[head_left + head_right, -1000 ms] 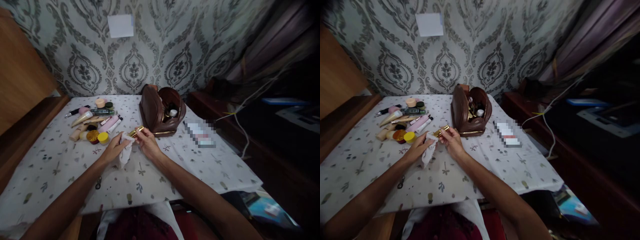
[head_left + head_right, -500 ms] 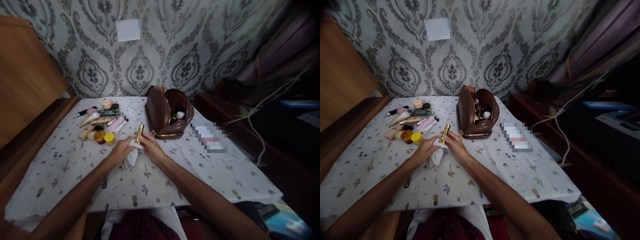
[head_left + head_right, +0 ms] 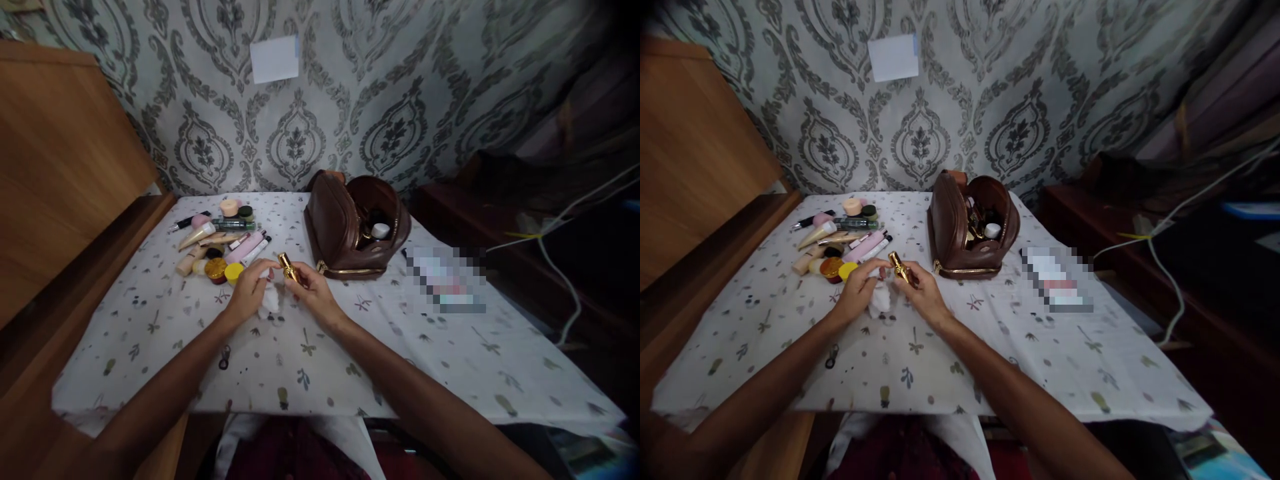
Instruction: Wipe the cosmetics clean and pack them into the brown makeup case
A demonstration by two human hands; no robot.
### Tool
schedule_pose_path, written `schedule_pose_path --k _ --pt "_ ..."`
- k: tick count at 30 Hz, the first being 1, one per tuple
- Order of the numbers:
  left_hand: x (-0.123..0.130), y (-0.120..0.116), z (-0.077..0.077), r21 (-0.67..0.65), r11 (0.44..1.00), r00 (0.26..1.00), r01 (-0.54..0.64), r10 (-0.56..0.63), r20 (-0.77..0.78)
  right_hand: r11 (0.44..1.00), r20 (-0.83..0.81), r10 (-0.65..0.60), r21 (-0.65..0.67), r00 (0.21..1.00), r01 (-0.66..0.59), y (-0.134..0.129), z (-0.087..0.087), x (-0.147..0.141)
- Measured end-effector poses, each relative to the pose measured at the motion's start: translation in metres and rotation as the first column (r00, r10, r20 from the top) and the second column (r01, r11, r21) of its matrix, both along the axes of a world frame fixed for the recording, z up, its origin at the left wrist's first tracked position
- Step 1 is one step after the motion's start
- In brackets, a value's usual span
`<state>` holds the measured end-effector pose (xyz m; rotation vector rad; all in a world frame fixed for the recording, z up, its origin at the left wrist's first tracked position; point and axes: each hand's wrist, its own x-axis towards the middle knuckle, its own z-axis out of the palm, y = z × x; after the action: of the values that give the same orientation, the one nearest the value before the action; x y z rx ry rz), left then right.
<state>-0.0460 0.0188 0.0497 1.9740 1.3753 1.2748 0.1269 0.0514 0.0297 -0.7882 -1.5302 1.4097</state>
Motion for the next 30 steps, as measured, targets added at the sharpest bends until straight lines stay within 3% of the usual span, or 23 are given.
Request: schedule_pose_path --k 4,6,11,16,23,30 --pt "-0.001 -0.003 0.011 -0.087 0.995 0.988 -0.058 0.07 0.138 0.994 0.094 -0.025 0.105 0.995 0.015 -0.002 0.0 0.0" --pt "-0.001 -0.002 0.013 -0.091 0.996 0.986 -0.023 0.038 0.16 0.995 0.103 -0.022 0.103 0.994 0.012 -0.002 0.0 -0.001" --pt "-0.004 0.007 0.006 -0.132 0.987 0.987 0.094 -0.076 0.139 0.996 0.121 -0.023 0.092 0.992 0.012 -0.002 -0.004 -0.002" --pt "-0.007 0.006 0.007 -0.162 0.982 0.993 0.101 -0.089 0.083 0.985 0.187 -0.053 0.171 0.981 0.021 -0.006 -0.001 -0.002" --pt "-0.003 0.003 0.007 -0.178 0.984 0.997 -0.001 0.015 0.075 0.883 0.319 -0.247 0.464 0.915 0.077 -0.012 0.005 0.003" --pt "-0.002 0.004 0.0 -0.179 0.983 0.987 -0.04 0.067 0.149 0.877 0.295 -0.266 0.469 0.918 0.103 -0.01 0.002 0.002"
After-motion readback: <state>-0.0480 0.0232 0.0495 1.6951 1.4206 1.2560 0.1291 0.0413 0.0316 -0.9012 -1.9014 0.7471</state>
